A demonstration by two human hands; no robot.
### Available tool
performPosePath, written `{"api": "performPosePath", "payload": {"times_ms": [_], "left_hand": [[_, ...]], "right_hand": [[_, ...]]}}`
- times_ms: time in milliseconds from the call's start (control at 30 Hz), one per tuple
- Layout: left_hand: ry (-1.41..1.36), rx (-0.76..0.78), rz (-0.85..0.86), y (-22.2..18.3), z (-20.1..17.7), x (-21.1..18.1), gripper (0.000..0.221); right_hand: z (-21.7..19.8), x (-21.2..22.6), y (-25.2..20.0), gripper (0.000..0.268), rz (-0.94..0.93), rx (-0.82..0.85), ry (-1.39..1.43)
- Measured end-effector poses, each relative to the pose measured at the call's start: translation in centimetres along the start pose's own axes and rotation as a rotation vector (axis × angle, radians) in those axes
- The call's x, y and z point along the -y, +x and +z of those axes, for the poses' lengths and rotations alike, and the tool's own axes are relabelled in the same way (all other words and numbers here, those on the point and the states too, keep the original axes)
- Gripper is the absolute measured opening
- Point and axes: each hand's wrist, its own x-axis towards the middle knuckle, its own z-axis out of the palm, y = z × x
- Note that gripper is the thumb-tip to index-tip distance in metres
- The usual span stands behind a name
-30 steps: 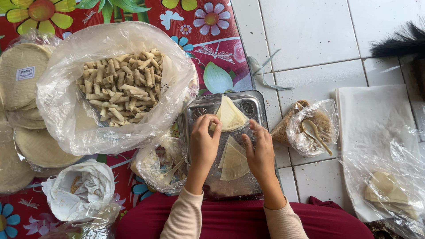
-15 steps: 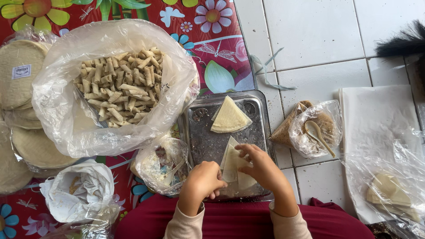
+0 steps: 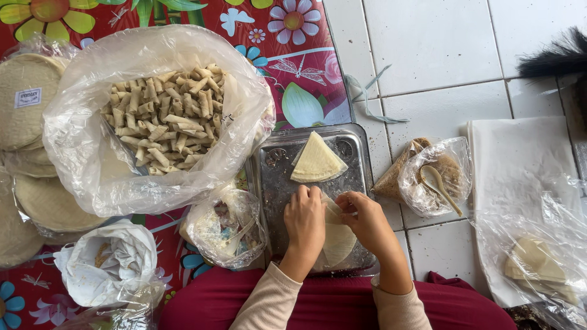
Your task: The person prepares dumplings by laying out square wrappers on a tray and placing a small portion of filling onto each wrapper using a wooden spoon.
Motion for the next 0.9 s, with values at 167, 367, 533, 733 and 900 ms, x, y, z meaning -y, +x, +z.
{"api": "performPosePath", "payload": {"times_ms": [167,367,533,733,900], "left_hand": [[-0.182,0.011,0.021,0.6,0.7,0.4,0.016],[-0.231,-0.234,0.115,1.9,0.3,0.6,0.034],[-0.208,-0.084,0.011,1.6,-0.3,0.7,0.032],[-0.139,0.055,-0.098,1.3,-2.1,0.5,0.032],[-0.117,0.190,-0.163,0.8,-2.5,1.4,0.033]], "right_hand": [[-1.0,1.1,-1.0,0.035,0.051,0.047,-0.282],[-0.3,1.2,-1.7,0.031,0.067,0.019,-0.595],[1.2,0.0,-2.5,0.017,0.140,-0.030,-0.716],[0.9,-1.8,-2.1,0.010,0.175,0.000,-0.628],[1.6,-1.5,-2.3,0.026,0.258,0.018,-0.664]]}}
